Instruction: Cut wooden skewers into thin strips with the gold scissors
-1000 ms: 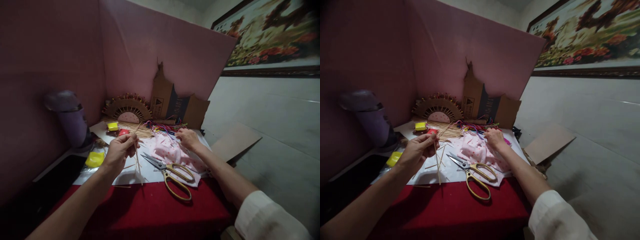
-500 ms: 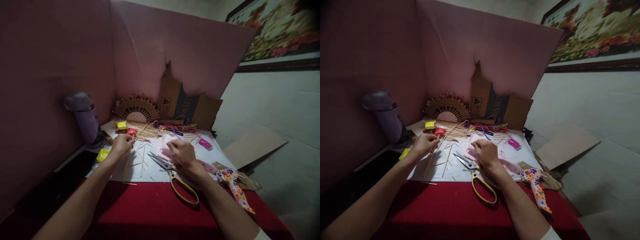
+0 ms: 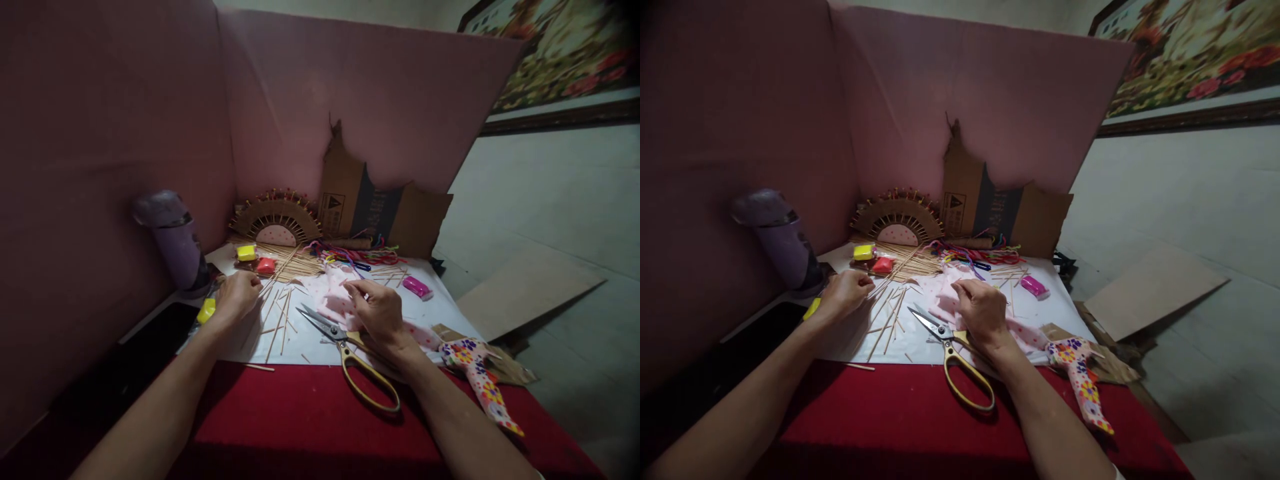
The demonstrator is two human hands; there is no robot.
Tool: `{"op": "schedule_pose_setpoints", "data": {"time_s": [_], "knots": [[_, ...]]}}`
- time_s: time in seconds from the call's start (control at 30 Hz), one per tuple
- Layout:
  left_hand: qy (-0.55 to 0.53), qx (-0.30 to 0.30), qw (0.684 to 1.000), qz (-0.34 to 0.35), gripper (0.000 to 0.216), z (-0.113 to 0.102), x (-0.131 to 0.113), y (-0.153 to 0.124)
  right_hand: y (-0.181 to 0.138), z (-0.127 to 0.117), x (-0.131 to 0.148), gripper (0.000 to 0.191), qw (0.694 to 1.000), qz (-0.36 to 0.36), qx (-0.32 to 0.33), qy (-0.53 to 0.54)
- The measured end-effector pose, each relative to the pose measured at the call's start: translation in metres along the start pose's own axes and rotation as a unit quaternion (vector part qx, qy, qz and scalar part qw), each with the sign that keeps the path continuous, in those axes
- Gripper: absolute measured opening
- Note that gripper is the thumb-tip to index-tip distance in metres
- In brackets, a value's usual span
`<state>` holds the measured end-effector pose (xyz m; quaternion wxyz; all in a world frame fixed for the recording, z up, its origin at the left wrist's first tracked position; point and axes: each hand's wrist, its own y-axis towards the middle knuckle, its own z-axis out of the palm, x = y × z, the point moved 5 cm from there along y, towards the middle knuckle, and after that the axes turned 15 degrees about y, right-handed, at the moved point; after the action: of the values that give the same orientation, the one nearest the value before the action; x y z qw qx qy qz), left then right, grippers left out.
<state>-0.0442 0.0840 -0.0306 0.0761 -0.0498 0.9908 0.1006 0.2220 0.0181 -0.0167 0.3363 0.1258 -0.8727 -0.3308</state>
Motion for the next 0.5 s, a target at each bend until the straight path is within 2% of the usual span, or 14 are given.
{"op": "schedule_pose_setpoints", "data": {"time_s": [0.2,0.5], "knots": [[0.047,0.003,0.999,-0.004,0.021,-0.002,-0.002,-0.003,-0.001,0.002,-0.002,0.025,1.0,0.004,0.001,-0.01],[0.131,0.031,0.991,0.0,0.029,0.012,-0.004,-0.004,-0.002,0.005,-0.004,0.019,1.0,0.005,0.008,0.0]]}}
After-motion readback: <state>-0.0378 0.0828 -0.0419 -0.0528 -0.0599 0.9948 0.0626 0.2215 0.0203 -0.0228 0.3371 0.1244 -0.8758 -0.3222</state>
